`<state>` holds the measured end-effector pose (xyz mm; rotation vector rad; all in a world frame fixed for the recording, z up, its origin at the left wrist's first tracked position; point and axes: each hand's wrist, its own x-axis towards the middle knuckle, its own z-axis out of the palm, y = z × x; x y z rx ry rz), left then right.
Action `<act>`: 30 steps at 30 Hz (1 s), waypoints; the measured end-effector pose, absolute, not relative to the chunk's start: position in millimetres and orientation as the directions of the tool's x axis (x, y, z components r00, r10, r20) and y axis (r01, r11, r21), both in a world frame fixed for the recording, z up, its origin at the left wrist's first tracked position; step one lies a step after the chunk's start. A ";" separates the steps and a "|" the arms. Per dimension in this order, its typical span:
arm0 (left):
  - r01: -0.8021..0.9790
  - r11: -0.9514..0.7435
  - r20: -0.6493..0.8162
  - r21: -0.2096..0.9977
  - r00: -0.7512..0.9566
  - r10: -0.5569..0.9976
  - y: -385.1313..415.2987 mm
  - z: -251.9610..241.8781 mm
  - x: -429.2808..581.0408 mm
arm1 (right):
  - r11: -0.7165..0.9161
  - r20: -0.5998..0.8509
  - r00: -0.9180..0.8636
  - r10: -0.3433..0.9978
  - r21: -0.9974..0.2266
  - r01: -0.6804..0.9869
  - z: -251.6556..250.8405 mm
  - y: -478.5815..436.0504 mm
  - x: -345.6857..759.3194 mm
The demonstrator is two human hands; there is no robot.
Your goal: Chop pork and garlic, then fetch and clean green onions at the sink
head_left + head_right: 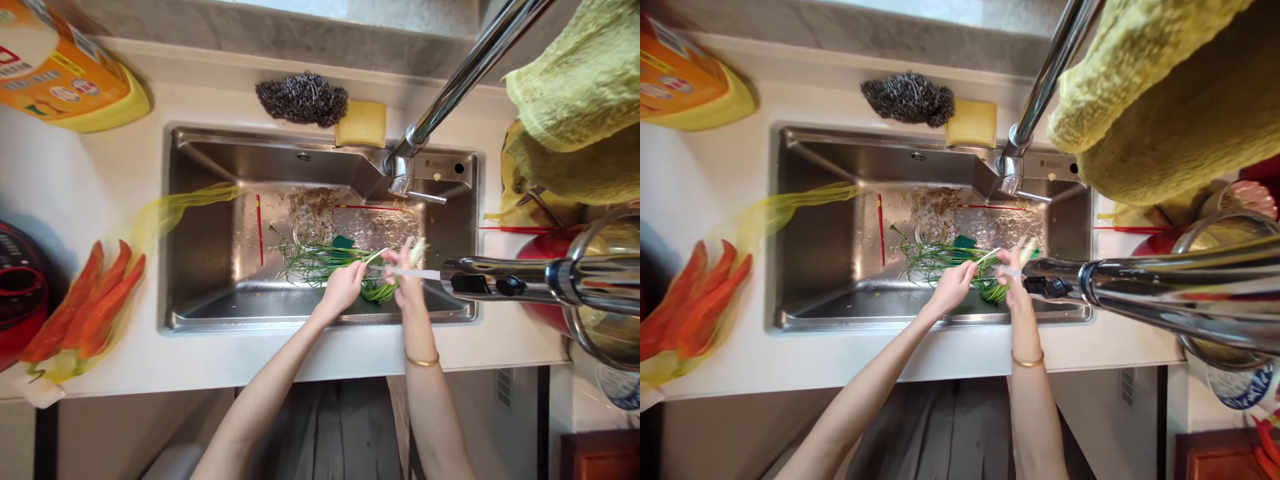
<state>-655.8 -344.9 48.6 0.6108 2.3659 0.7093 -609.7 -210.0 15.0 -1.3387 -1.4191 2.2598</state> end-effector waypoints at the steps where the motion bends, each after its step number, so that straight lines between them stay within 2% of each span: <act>1: 0.257 0.755 -0.405 0.603 -0.717 0.567 -343.5 47.8 -654.1 | -0.525 -0.611 -0.633 0.475 -0.774 0.354 15.4 -215.5 -610.0; 3: 0.289 0.765 -0.417 0.576 -0.700 0.579 -340.7 46.3 -650.3 | -0.499 -0.588 -0.650 0.480 -0.793 0.349 13.6 -220.4 -612.9; 6: 0.318 0.785 -0.434 0.531 -0.694 0.575 -341.1 44.1 -647.4 | -0.502 -0.534 -0.506 0.677 -0.838 0.212 9.8 -211.1 -617.6; 7: 0.310 0.790 -0.434 0.528 -0.701 0.565 -341.8 43.2 -647.6 | -0.511 -0.538 -0.489 0.687 -0.835 0.202 10.0 -207.6 -617.9; 12: 0.304 0.784 -0.401 0.541 -0.726 0.558 -334.4 40.1 -648.0 | -0.504 -0.588 -0.659 0.469 -0.791 0.347 17.2 -216.1 -613.0; 18: 0.383 0.807 -0.435 0.450 -0.695 0.573 -320.4 44.6 -642.4 | -0.562 -0.588 -0.565 0.579 -0.790 0.245 9.3 -218.7 -619.4; 23: 0.405 0.818 -0.429 0.409 -0.706 0.564 -321.8 46.2 -645.3 | -0.517 -0.599 -0.651 0.465 -0.781 0.350 12.5 -218.4 -618.3; 24: 0.409 0.815 -0.433 0.410 -0.700 0.569 -321.4 46.4 -645.5 | -0.505 -0.598 -0.649 0.470 -0.785 0.358 12.9 -219.6 -618.0; 27: 0.424 0.805 -0.442 0.415 -0.679 0.586 -317.9 47.3 -645.4 | -0.504 -0.580 -0.559 0.593 -0.808 0.304 11.5 -224.1 -618.0; 30: 0.420 0.813 -0.441 0.403 -0.689 0.575 -315.4 48.4 -645.7 | -0.494 -0.589 -0.578 0.565 -0.803 0.335 8.2 -226.9 -616.9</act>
